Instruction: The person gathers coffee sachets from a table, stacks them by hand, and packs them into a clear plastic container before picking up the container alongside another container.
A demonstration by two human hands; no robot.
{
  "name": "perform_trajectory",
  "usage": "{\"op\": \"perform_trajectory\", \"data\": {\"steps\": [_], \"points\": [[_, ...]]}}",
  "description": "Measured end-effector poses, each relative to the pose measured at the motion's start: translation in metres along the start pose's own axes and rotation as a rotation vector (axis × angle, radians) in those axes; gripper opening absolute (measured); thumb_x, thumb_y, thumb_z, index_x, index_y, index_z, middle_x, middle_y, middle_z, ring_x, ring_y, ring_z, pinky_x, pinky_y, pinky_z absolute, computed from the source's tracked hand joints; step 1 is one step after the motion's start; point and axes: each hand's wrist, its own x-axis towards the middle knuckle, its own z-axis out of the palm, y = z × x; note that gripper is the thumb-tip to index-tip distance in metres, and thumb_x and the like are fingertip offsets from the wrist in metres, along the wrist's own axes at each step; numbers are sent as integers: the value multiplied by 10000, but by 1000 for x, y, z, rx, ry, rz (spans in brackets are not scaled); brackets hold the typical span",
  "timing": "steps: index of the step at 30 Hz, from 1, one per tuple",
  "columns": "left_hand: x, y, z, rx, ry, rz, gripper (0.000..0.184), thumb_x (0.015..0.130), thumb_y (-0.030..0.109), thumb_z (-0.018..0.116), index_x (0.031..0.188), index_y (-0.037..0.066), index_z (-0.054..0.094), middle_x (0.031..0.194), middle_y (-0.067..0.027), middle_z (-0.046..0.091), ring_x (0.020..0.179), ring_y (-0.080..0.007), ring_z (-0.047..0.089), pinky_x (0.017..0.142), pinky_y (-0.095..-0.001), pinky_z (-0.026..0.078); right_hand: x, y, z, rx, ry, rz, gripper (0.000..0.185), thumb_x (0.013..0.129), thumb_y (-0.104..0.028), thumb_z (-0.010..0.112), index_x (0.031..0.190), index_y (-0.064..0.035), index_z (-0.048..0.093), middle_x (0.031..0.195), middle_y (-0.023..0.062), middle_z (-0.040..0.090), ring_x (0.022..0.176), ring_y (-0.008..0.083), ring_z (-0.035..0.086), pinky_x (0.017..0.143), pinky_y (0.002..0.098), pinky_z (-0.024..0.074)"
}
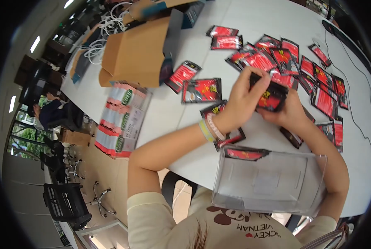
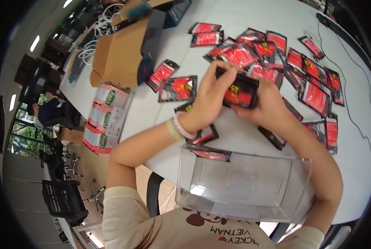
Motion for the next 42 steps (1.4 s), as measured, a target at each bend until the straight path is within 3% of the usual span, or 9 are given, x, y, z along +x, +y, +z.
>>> {"op": "perform_trajectory", "data": {"steps": [2, 6, 10, 16, 18, 20, 24, 29, 42], "points": [[3, 0, -2, -17, -16, 17, 184, 970, 195, 522, 1043, 29, 494, 1047, -34, 549, 985, -73, 489, 894, -245, 400, 1, -10, -7, 91, -20, 105, 390, 627, -71, 753, 988, 1, 627, 847, 108, 675, 772, 174, 647, 735, 305, 501], [3, 29, -10, 96, -8, 167, 335, 961, 287, 548, 1161, 30, 471, 1119, -59, 518, 942, -89, 518, 847, -253, 418, 4, -13, -32, 0, 126, 92, 395, 631, -61, 772, 996, -6, 631, 883, 64, 683, 823, 113, 619, 787, 275, 487], [5, 57, -19, 97, -116, 191, 442, 1010, 387, 331, 1207, 19, 476, 1226, -128, 536, 1208, -213, 482, 1003, -361, 375, -14, -59, -70, 88, 344, 153, 386, 686, -51, 766, 1026, 33, 603, 944, 58, 670, 827, 114, 610, 749, 261, 503], [-7, 72, -27, 125, -644, 76, 605, 971, 541, 335, 1229, 15, 485, 1195, -129, 577, 1122, -227, 555, 983, -365, 396, -88, -143, -68, 223, 187, 296, 569, 579, -17, 789, 1109, 18, 586, 1022, 88, 665, 908, 173, 647, 781, 289, 525], [-15, 76, -20, 53, -731, 15, 642, 953, 569, 355, 1254, 15, 475, 1204, -126, 577, 1125, -223, 555, 981, -359, 398, -87, -155, -50, -234, -125, 58, 615, 546, -21, 810, 1122, -1, 594, 1029, 75, 670, 900, 146, 644, 798, 295, 519], [-19, 72, -22, 36, -757, -40, 694, 926, 601, 389, 1282, 8, 452, 1209, -137, 573, 1134, -232, 552, 983, -359, 400, -85, -158, -23, 233, -152, 448, 528, 564, -82, 810, 1050, 4, 624, 949, 85, 683, 862, 139, 648, 792, 298, 507], [-21, 59, -16, -199, -814, -178, 823, 878, 670, 387, 1296, -39, 404, 1253, -199, 534, 1177, -275, 520, 1046, -387, 349, -92, -141, 1, -59, -317, 481, 503, 588, -168, 792, 1019, 19, 613, 903, 128, 678, 798, 224, 657, 761, 345, 510], [-32, 67, -31, -167, -836, -164, 745, 898, 608, 404, 1293, -25, 416, 1266, -166, 525, 1196, -238, 508, 1058, -378, 337, -88, -138, 16, 39, -204, 336, 468, 642, -115, 774, 1052, 13, 587, 899, 143, 666, 753, 250, 655, 691, 348, 525], [-57, 61, -18, -189, -625, -90, 527, 961, 448, 432, 1124, -45, 523, 1126, -146, 596, 1067, -183, 560, 969, -314, 410, -84, -144, 19, 63, -220, 555, 571, 687, -246, 812, 1072, 73, 537, 878, 172, 654, 767, 230, 652, 697, 334, 521]]}}
